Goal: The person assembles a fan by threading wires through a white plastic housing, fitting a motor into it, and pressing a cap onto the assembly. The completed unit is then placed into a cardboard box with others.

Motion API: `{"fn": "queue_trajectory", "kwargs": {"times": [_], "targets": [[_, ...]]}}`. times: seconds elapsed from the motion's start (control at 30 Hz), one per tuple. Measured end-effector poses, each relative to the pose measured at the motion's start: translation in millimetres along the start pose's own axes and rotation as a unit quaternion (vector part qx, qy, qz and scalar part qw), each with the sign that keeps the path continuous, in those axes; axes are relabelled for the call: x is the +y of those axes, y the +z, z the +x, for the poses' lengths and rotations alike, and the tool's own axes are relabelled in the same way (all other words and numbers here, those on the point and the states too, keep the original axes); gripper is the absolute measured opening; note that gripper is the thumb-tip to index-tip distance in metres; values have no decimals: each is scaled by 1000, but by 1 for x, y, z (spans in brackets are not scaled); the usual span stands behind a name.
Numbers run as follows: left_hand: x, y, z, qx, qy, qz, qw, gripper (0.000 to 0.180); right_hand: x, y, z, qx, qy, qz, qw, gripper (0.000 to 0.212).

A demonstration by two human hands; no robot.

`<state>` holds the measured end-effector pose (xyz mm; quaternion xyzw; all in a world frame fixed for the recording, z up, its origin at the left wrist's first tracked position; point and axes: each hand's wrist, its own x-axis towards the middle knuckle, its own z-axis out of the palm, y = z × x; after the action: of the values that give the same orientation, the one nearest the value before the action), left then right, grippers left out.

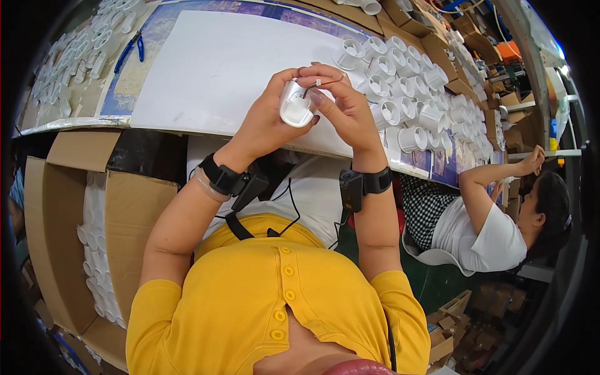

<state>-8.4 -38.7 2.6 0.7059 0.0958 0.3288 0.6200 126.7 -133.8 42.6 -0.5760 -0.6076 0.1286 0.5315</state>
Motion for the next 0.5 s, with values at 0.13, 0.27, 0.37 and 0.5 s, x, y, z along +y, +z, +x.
{"fn": "queue_trajectory", "kwargs": {"times": [0.13,0.27,0.37,0.5], "targets": [[0,0,1,-28,2,33,999,67,0,0,1,7,-41,-109,993,16],[-3,-3,1,-38,37,106,993,69,12,7,-5,34,24,-47,998,19],[-9,-2,0,-41,45,111,992,75,15,7,-3,44,98,107,989,23],[-14,4,-4,-6,-6,-17,1000,87,11,11,0,46,190,296,935,28]]}}
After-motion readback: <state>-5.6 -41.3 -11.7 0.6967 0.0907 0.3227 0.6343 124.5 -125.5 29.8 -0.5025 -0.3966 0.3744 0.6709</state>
